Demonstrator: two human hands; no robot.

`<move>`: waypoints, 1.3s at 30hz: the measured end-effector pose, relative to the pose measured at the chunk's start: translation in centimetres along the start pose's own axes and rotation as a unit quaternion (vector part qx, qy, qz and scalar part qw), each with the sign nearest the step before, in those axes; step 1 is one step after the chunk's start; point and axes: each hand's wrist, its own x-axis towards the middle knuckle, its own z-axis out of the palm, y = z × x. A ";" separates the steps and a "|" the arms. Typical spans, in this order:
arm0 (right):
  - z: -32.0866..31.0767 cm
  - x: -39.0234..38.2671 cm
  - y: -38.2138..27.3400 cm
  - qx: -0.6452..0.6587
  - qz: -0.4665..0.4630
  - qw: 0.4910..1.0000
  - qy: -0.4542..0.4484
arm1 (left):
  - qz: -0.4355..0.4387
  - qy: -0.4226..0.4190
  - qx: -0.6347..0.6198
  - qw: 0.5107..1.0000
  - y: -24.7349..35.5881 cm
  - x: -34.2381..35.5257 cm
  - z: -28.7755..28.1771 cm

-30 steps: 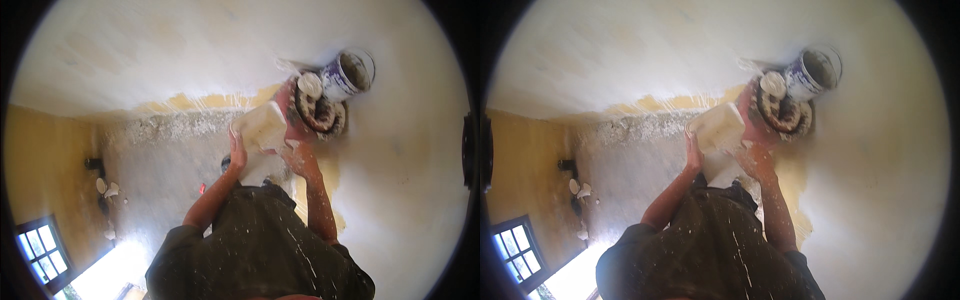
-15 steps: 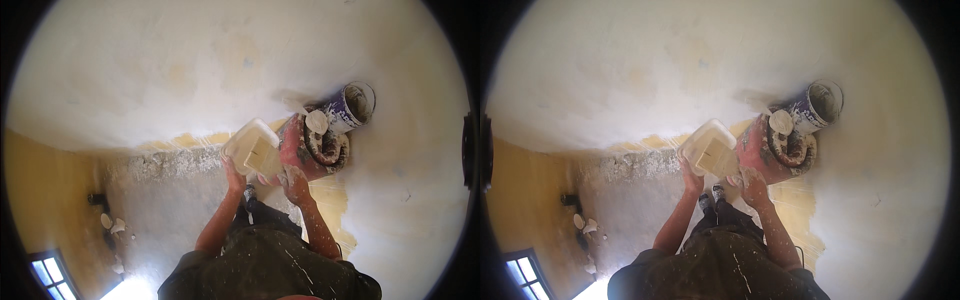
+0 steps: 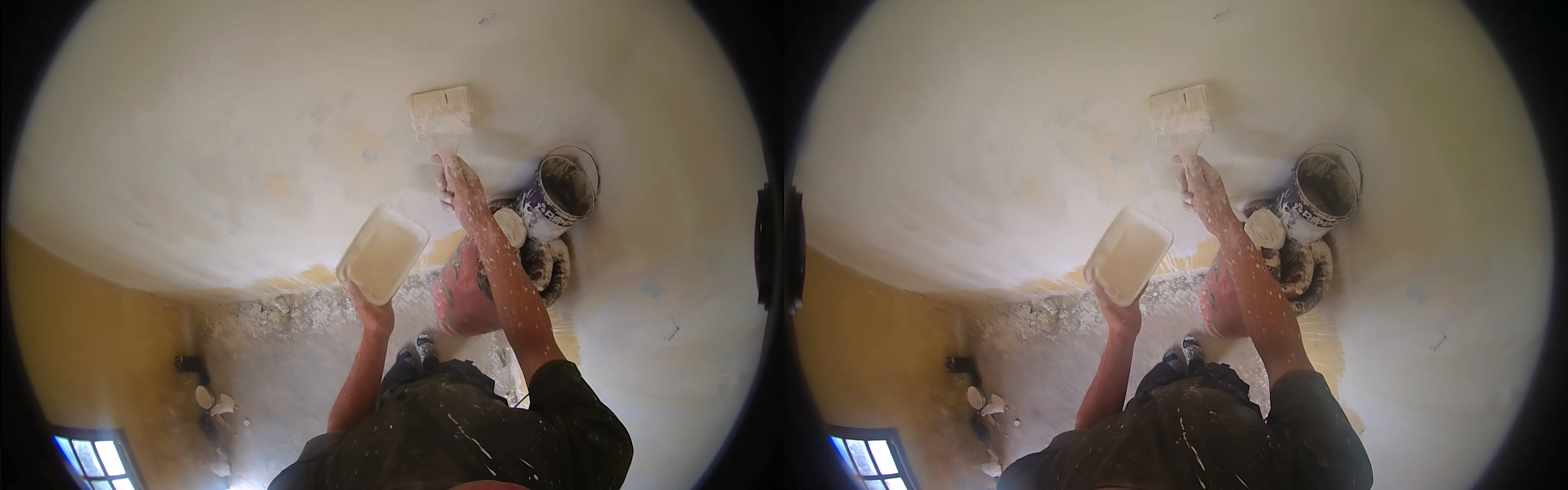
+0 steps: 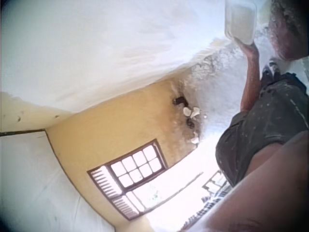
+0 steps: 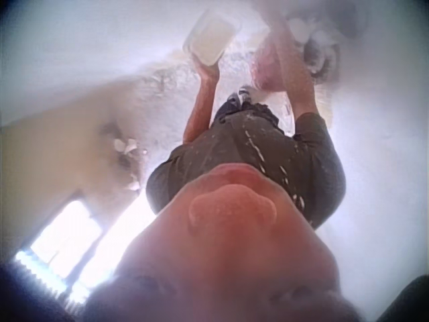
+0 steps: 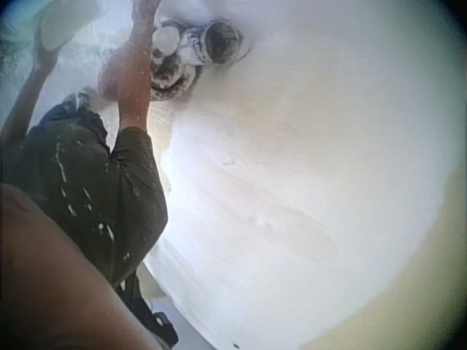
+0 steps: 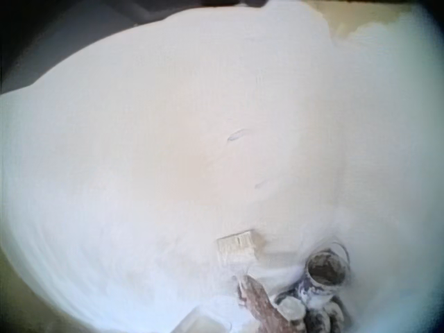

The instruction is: The person applies plaster to a wall using a broad brush, repeatedly dipping the brush into a small container of white compound and smoothing it onto the surface.

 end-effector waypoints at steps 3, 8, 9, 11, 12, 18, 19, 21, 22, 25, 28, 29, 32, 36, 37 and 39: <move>-1.7 0.9 4.6 0.122 0.073 0.989 0.029 | 0.046 0.013 0.109 0.993 0.1 -1.0 -0.2; -1.2 -4.6 8.4 0.214 0.196 0.954 0.076 | -0.162 0.086 -0.238 0.954 0.5 -3.8 -1.5; -1.1 -5.0 8.5 0.244 0.214 0.942 0.086 | -0.200 0.096 -0.319 0.921 1.4 -3.9 -1.5; -1.2 -2.9 7.6 0.297 0.212 0.921 0.139 | -0.235 0.115 -0.396 0.880 3.6 -4.0 -1.5; -1.6 -1.3 6.9 0.322 0.210 0.907 0.171 | -0.234 0.117 -0.398 0.879 3.8 -4.1 -1.5; 2.6 5.7 -16.5 -0.591 -0.237 0.771 0.000 | -0.037 0.038 -0.008 0.999 1.6 -3.4 -2.0; 3.2 4.8 -20.2 -0.586 -0.264 0.766 0.009 | -0.035 0.024 -0.015 0.999 1.9 -3.0 -1.6; 6.0 3.5 -23.2 -0.199 -0.175 0.963 -0.037 | -0.192 0.079 -0.326 0.922 3.7 -2.4 -1.6; 7.5 2.5 -24.3 -0.048 -0.146 0.987 -0.055 | -0.243 0.112 -0.433 0.861 3.9 -2.3 -1.8; 8.5 0.7 -25.5 0.071 -0.145 0.984 -0.076 | -0.264 0.115 -0.456 0.842 3.5 -2.0 -1.8; 6.9 0.8 -24.3 0.087 -0.152 0.984 -0.039 | -0.179 0.047 -0.316 0.930 3.8 -1.8 -0.7; 6.8 1.7 -22.0 0.086 -0.134 0.987 -0.031 | -0.112 0.033 -0.217 0.969 1.8 -2.2 -1.3; 4.8 4.2 -11.5 0.044 -0.048 0.998 0.015 | -0.010 0.028 0.014 0.999 -2.0 -4.1 -3.4; -2.1 2.9 5.7 0.064 0.068 0.995 0.027 | -0.192 0.078 -0.293 0.934 -1.6 -4.7 -4.0; -2.7 1.4 9.4 0.093 0.091 0.990 0.057 | -0.214 0.083 -0.329 0.916 -1.5 -5.0 -4.1; -3.2 -2.2 14.8 0.160 0.147 0.974 0.057 | -0.132 0.050 -0.159 0.977 -1.6 -5.8 -4.3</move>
